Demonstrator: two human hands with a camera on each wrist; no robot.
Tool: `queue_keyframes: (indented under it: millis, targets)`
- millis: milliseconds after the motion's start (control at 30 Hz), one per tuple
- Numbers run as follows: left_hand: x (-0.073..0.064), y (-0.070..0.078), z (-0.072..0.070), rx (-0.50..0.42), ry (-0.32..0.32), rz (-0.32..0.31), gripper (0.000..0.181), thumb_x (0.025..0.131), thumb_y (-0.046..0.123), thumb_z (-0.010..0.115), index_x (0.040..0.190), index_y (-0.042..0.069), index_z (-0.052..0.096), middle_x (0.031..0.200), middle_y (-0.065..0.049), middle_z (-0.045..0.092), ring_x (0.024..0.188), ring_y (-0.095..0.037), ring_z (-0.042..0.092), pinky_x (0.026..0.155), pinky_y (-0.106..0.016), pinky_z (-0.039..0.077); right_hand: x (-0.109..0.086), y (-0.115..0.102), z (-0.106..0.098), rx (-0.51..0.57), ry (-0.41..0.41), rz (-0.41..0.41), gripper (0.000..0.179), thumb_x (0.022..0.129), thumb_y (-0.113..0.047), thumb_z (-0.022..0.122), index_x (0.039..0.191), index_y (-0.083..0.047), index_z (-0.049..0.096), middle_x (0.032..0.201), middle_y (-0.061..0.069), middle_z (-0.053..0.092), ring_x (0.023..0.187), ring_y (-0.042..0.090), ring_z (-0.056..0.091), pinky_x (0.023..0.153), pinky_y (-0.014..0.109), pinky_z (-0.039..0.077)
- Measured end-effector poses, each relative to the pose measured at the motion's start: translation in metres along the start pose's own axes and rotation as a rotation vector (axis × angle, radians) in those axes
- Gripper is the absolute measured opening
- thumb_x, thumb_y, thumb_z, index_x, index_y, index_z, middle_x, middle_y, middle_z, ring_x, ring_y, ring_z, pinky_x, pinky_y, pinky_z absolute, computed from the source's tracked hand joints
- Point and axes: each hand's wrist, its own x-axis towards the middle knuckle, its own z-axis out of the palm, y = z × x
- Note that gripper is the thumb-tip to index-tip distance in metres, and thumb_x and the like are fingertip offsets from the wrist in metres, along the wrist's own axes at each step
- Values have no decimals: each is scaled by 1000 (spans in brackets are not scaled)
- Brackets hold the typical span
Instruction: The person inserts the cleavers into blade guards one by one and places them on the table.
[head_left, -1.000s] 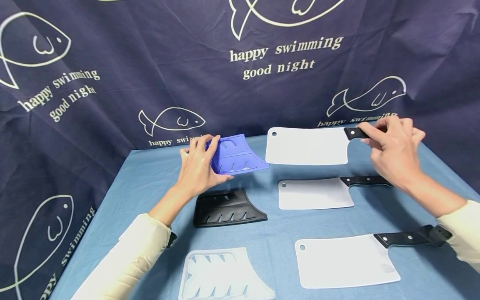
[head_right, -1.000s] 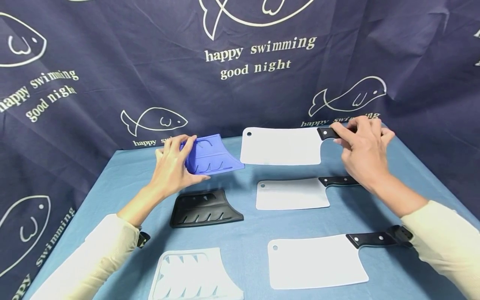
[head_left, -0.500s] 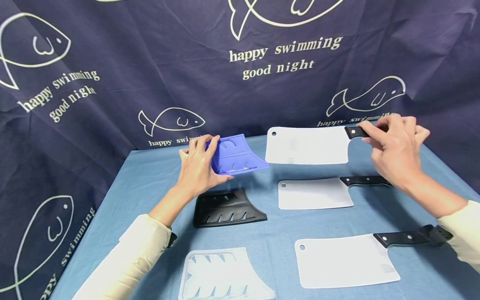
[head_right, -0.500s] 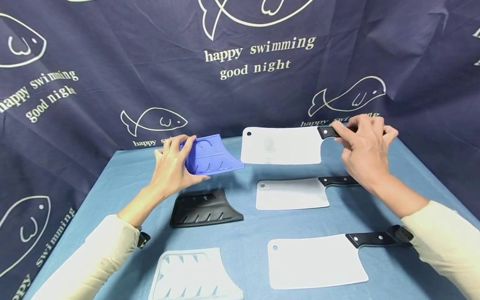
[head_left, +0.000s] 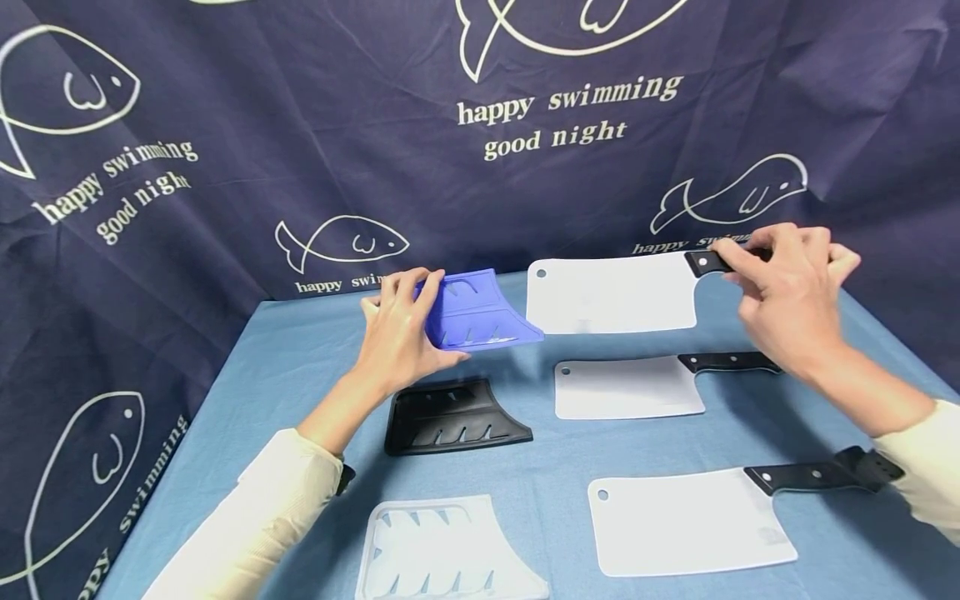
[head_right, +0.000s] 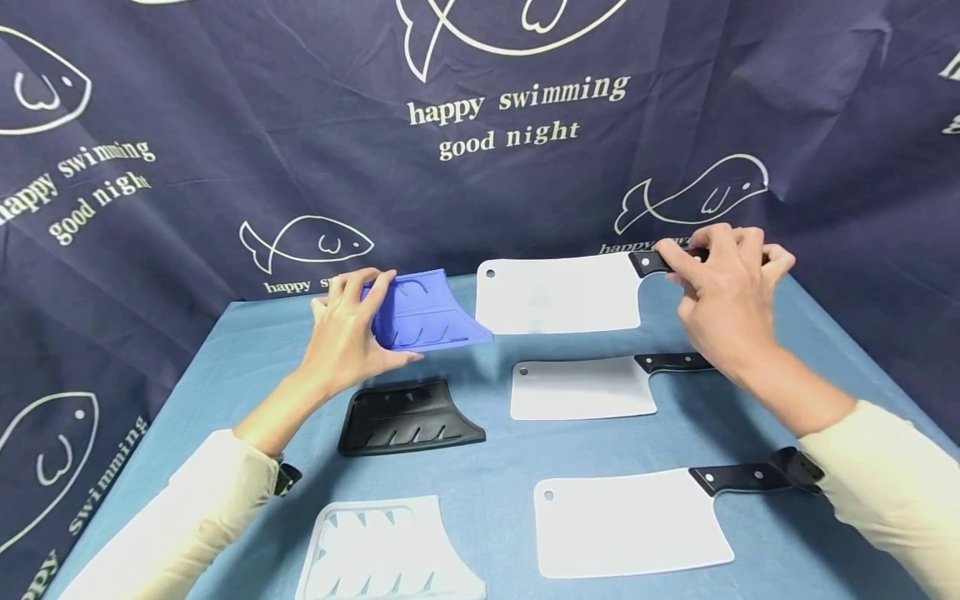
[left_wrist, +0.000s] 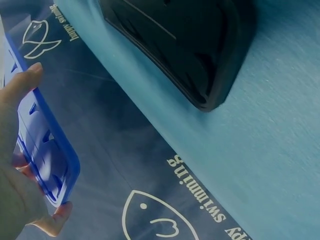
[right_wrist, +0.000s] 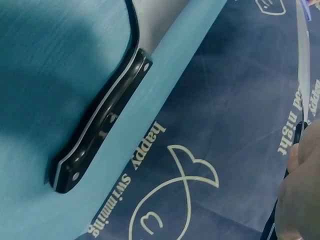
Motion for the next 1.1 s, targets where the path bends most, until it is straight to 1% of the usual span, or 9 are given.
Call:
queue_keyframes:
  millis: [233, 500, 567, 667, 767, 833, 933, 1000, 1100]
  targets:
    - [3, 6, 4, -8, -1, 20, 110, 46, 56, 89, 137, 9, 49, 128, -10, 47, 118, -33, 40, 72, -56, 36, 4, -12, 10, -10, -26, -52, 37, 83, 5, 53, 113, -12, 67, 100, 27, 51, 90, 53, 37, 76, 63, 13]
    - [0, 7, 5, -12, -36, -16, 110, 44, 51, 91, 136, 8, 48, 127, -11, 46, 118, -34, 38, 72, -58, 34, 5, -17, 23, 4, -28, -55, 37, 81, 7, 54, 110, -12, 67, 98, 25, 51, 92, 50, 39, 79, 66, 15]
    - [1, 9, 4, 0, -36, -9, 109, 43, 52, 92, 134, 8, 49, 127, -11, 47, 117, -34, 39, 71, -57, 35, 7, -19, 25, 2, -43, -56, 38, 80, 7, 56, 110, -13, 66, 99, 24, 51, 93, 50, 39, 80, 67, 16]
    - [3, 19, 3, -1, -42, 24, 107, 45, 54, 90, 133, 9, 50, 126, -10, 47, 115, -33, 40, 69, -55, 35, 10, -29, 30, 14, -59, -66, 40, 79, 7, 57, 111, -14, 65, 99, 24, 51, 93, 50, 40, 81, 66, 16]
    - [9, 36, 1, -15, -45, 42, 107, 46, 57, 88, 134, 9, 51, 125, -10, 48, 114, -32, 41, 68, -54, 35, 13, -46, 39, 28, -53, -72, 38, 79, 4, 60, 112, -16, 64, 98, 23, 51, 92, 49, 41, 81, 67, 18]
    - [13, 47, 0, -31, -39, 29, 108, 47, 58, 87, 135, 8, 51, 125, -10, 48, 113, -31, 41, 68, -53, 35, 15, -58, 46, 39, -38, -71, 36, 80, 4, 62, 110, -16, 64, 97, 22, 51, 91, 47, 42, 81, 66, 19]
    - [18, 59, 0, -34, -30, 0, 109, 46, 57, 88, 135, 6, 51, 126, -10, 48, 114, -31, 41, 69, -54, 35, 18, -74, 53, 20, -49, -66, 30, 83, 1, 63, 107, -16, 63, 96, 21, 51, 90, 46, 41, 80, 66, 20]
    - [20, 63, 0, -30, -38, -17, 109, 46, 56, 88, 136, 5, 51, 127, -10, 48, 114, -31, 40, 71, -54, 36, 20, -80, 56, 5, -68, -54, 27, 84, 1, 63, 105, -16, 62, 96, 20, 50, 90, 45, 41, 79, 66, 21]
    - [19, 65, 2, -19, -58, -43, 110, 46, 54, 89, 137, 6, 50, 128, -10, 48, 115, -31, 40, 74, -54, 35, 19, -83, 58, -13, -105, -27, 27, 83, 1, 63, 104, -16, 63, 96, 18, 50, 91, 44, 41, 78, 66, 22]
